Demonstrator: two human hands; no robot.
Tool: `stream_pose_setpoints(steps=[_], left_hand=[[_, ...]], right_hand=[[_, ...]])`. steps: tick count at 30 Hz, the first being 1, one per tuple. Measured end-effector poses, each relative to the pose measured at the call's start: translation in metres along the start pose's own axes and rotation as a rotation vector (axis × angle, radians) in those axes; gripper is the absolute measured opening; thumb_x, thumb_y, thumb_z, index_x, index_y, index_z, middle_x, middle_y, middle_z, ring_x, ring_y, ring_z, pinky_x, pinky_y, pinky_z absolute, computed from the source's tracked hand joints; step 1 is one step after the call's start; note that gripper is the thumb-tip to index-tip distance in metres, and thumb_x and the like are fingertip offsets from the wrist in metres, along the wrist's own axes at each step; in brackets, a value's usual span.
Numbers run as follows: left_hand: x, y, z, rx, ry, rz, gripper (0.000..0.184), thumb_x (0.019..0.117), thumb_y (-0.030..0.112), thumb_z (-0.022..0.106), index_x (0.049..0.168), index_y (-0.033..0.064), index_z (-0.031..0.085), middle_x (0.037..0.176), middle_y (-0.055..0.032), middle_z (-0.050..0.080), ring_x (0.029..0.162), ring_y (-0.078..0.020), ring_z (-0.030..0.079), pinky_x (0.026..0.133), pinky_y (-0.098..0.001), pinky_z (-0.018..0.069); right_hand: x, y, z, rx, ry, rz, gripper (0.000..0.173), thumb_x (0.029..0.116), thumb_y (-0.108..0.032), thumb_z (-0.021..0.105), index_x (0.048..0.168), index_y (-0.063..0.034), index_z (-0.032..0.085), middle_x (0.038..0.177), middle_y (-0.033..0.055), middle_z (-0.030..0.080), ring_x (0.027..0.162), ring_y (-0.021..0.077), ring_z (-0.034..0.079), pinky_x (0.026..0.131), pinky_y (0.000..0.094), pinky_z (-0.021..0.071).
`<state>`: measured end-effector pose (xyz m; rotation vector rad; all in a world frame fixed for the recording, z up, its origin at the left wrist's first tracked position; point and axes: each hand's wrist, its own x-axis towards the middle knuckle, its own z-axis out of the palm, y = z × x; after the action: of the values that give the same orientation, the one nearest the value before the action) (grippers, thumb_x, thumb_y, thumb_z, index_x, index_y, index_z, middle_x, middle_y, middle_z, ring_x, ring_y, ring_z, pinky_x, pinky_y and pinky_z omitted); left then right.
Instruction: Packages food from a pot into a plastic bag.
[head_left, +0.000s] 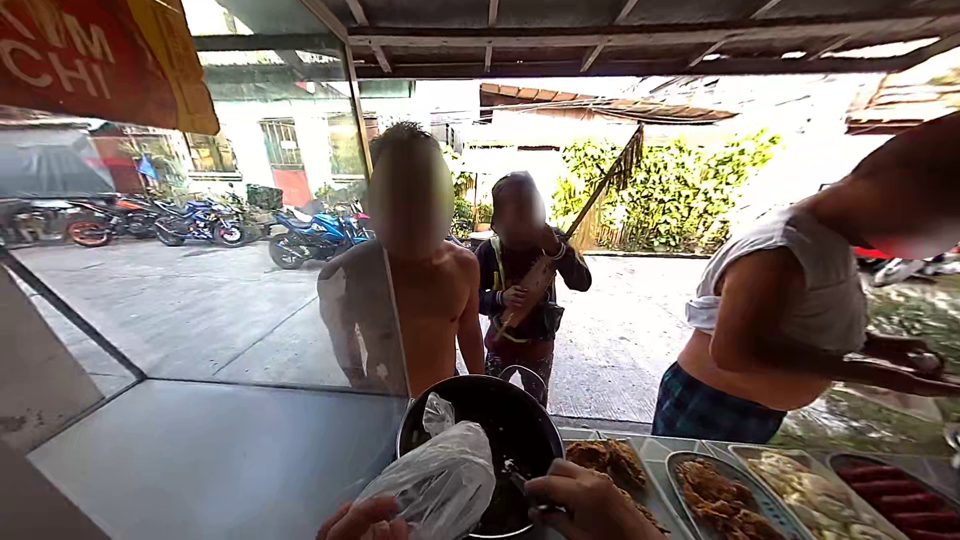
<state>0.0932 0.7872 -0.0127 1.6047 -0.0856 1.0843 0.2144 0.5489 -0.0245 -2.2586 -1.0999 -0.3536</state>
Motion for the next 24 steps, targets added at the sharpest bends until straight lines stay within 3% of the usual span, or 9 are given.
stream_pose_setpoints(steps=[2, 5, 7, 11, 15, 18, 21, 24], left_hand=[[0.004, -0.001, 0.005, -0.023, 0.023, -0.013, 0.021, 0.0922, -0.005, 0.059, 0.113, -0.0013, 0.061, 0.112, 0.0033, 0.062, 0.101, 0.0033, 0.060, 0.089, -0.0184, 0.0554], [0.007, 0.002, 0.012, -0.027, 0.038, -0.043, 0.022, 0.0911, -0.006, 0.059, 0.113, -0.0039, 0.059, 0.111, 0.0010, 0.060, 0.100, 0.0034, 0.061, 0.088, -0.0171, 0.0557], [0.008, 0.005, 0.015, -0.025, 0.027, -0.062, 0.023, 0.0912, -0.006, 0.059, 0.114, -0.0052, 0.058, 0.111, -0.0004, 0.060, 0.099, 0.0028, 0.060, 0.088, -0.0173, 0.0556], [0.004, 0.004, 0.017, -0.016, -0.002, -0.094, 0.025, 0.0914, -0.005, 0.059, 0.116, -0.0043, 0.058, 0.113, -0.0010, 0.059, 0.100, 0.0020, 0.061, 0.088, -0.0177, 0.0560], [0.002, 0.000, 0.019, 0.022, 0.015, -0.107, 0.025, 0.0906, -0.003, 0.061, 0.116, -0.0037, 0.059, 0.113, -0.0016, 0.060, 0.100, 0.0003, 0.061, 0.088, -0.0180, 0.0563], [0.003, -0.001, 0.022, 0.023, 0.024, -0.108, 0.025, 0.0903, -0.002, 0.061, 0.115, -0.0032, 0.060, 0.112, -0.0021, 0.061, 0.099, -0.0009, 0.062, 0.086, -0.0176, 0.0566], [0.004, 0.000, 0.025, 0.028, 0.015, -0.107, 0.023, 0.0911, -0.001, 0.061, 0.115, -0.0025, 0.061, 0.111, -0.0022, 0.061, 0.097, -0.0013, 0.063, 0.086, -0.0177, 0.0574], [0.005, -0.001, 0.028, 0.026, 0.013, -0.118, 0.024, 0.0906, -0.002, 0.061, 0.114, -0.0040, 0.060, 0.111, -0.0027, 0.059, 0.095, -0.0008, 0.062, 0.084, -0.0169, 0.0571]], right_hand=[[0.021, 0.015, 0.014, 0.107, 0.181, 0.003, 0.016, 0.0914, -0.017, 0.072, 0.100, -0.0051, 0.079, 0.086, 0.0133, 0.071, 0.072, 0.0216, 0.068, 0.067, 0.0367, 0.0598], [0.057, 0.017, 0.019, 0.494, 0.272, 0.312, 0.028, 0.1037, -0.019, 0.055, 0.115, 0.0055, 0.061, 0.102, 0.0125, 0.068, 0.082, 0.0142, 0.069, 0.076, 0.0332, 0.0602], [0.076, 0.018, 0.017, 0.531, 0.285, 0.420, 0.026, 0.1052, -0.020, 0.053, 0.115, 0.0046, 0.055, 0.095, 0.0106, 0.068, 0.080, 0.0139, 0.070, 0.077, 0.0330, 0.0599], [0.077, 0.017, 0.001, 0.108, 0.031, 0.231, 0.023, 0.1048, -0.008, 0.045, 0.121, 0.0045, 0.056, 0.097, 0.0169, 0.067, 0.083, 0.0263, 0.068, 0.081, 0.0434, 0.0574], [0.059, 0.017, -0.014, -0.026, -0.107, -0.034, 0.024, 0.1033, -0.003, 0.049, 0.118, -0.0019, 0.068, 0.116, 0.0144, 0.072, 0.108, 0.0281, 0.070, 0.097, 0.0436, 0.0561], [0.049, 0.025, -0.018, -0.052, -0.026, -0.133, 0.023, 0.1039, -0.010, 0.050, 0.113, -0.0049, 0.070, 0.108, 0.0108, 0.073, 0.100, 0.0236, 0.072, 0.090, 0.0395, 0.0591], [0.044, 0.028, -0.022, -0.173, 0.142, -0.074, 0.026, 0.1051, -0.022, 0.044, 0.109, -0.0080, 0.066, 0.080, 0.0035, 0.065, 0.066, 0.0135, 0.064, 0.062, 0.0301, 0.0564], [0.042, 0.030, -0.029, -0.162, 0.204, 0.074, 0.030, 0.1072, -0.028, 0.039, 0.109, -0.0095, 0.063, 0.074, -0.0003, 0.062, 0.063, 0.0098, 0.061, 0.059, 0.0280, 0.0528]])
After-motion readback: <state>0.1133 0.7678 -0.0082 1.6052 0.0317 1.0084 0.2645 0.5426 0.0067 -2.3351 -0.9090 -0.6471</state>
